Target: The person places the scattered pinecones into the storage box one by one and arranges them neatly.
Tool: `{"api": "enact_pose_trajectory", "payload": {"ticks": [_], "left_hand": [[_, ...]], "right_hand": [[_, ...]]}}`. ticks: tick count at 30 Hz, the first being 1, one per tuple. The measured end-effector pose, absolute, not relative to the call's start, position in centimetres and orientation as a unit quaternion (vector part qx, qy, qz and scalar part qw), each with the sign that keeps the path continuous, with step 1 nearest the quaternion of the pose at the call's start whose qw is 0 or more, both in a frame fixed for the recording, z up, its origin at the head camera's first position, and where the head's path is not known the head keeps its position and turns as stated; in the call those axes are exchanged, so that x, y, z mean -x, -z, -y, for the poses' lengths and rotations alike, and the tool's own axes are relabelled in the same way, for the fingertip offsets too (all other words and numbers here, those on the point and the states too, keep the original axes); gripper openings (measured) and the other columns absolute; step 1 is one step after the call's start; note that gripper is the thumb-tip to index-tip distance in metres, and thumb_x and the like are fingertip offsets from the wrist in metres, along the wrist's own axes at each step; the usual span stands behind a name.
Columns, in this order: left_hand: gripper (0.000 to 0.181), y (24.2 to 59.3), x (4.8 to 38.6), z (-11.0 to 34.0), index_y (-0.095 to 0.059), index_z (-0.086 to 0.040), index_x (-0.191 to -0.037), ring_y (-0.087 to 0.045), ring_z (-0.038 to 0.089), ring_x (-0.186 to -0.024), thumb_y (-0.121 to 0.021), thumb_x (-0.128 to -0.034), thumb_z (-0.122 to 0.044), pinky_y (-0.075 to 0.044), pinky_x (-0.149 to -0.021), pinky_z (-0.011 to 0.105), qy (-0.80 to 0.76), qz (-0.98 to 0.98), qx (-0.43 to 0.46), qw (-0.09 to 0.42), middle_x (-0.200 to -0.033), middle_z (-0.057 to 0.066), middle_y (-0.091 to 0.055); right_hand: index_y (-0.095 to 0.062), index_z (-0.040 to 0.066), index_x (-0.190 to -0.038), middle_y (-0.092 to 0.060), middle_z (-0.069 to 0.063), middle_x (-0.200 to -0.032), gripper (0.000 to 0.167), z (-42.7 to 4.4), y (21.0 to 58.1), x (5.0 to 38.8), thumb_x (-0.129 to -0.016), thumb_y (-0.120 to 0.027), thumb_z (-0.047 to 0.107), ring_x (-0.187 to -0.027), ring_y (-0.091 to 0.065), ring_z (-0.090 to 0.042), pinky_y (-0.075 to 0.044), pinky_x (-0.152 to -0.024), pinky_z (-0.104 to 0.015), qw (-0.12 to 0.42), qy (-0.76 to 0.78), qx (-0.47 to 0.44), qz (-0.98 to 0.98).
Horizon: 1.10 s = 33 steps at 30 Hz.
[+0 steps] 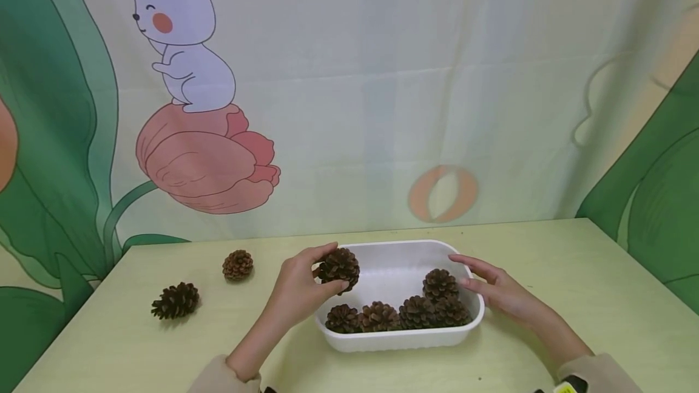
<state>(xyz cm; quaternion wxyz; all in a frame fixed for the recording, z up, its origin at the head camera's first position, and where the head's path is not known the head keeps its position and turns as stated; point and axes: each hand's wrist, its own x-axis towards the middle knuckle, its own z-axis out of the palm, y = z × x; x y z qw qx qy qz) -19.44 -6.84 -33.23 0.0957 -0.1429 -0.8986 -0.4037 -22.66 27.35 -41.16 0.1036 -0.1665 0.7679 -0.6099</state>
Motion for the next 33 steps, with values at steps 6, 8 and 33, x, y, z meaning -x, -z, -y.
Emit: {"api": "enact_pose_trajectory", "payload": {"ticks": [6,8,33], "left_hand": [[0.057,33.9,20.0,5.1,-0.057,-0.005,-0.123,-0.055,0.031,-0.108,-0.078,-0.0707,-0.012,-0.050,-0.084,0.044,0.406,0.893,0.170,0.095,-0.118,0.014,-0.058],[0.057,34.1,20.1,4.5,-0.057,-0.004,-0.123,-0.054,0.031,-0.109,-0.077,-0.0711,-0.012,-0.050,-0.083,0.044,0.409,0.890,0.178,0.097,-0.119,0.015,-0.058],[0.056,35.0,22.2,-0.4,-0.054,-0.003,-0.126,-0.050,0.032,-0.115,-0.074,-0.0736,-0.009,-0.047,-0.091,0.043,0.420,0.879,0.205,0.092,-0.123,0.016,-0.055]], "right_hand": [[-0.041,0.014,-0.137,-0.012,-0.030,-0.145,0.044,-27.4,41.3,22.7,-0.094,-0.051,0.016,-0.103,-0.053,-0.018,-0.053,-0.077,-0.031,0.104,0.617,0.179,-0.759],[-0.041,0.014,-0.137,-0.012,-0.031,-0.145,0.044,-27.4,41.3,22.7,-0.094,-0.051,0.015,-0.103,-0.053,-0.016,-0.053,-0.078,-0.031,0.103,0.617,0.183,-0.758],[-0.038,0.010,-0.138,-0.012,-0.030,-0.145,0.046,-27.4,41.2,22.7,-0.094,-0.050,0.016,-0.106,-0.052,-0.023,-0.053,-0.078,-0.032,0.106,0.616,0.179,-0.759]]}}
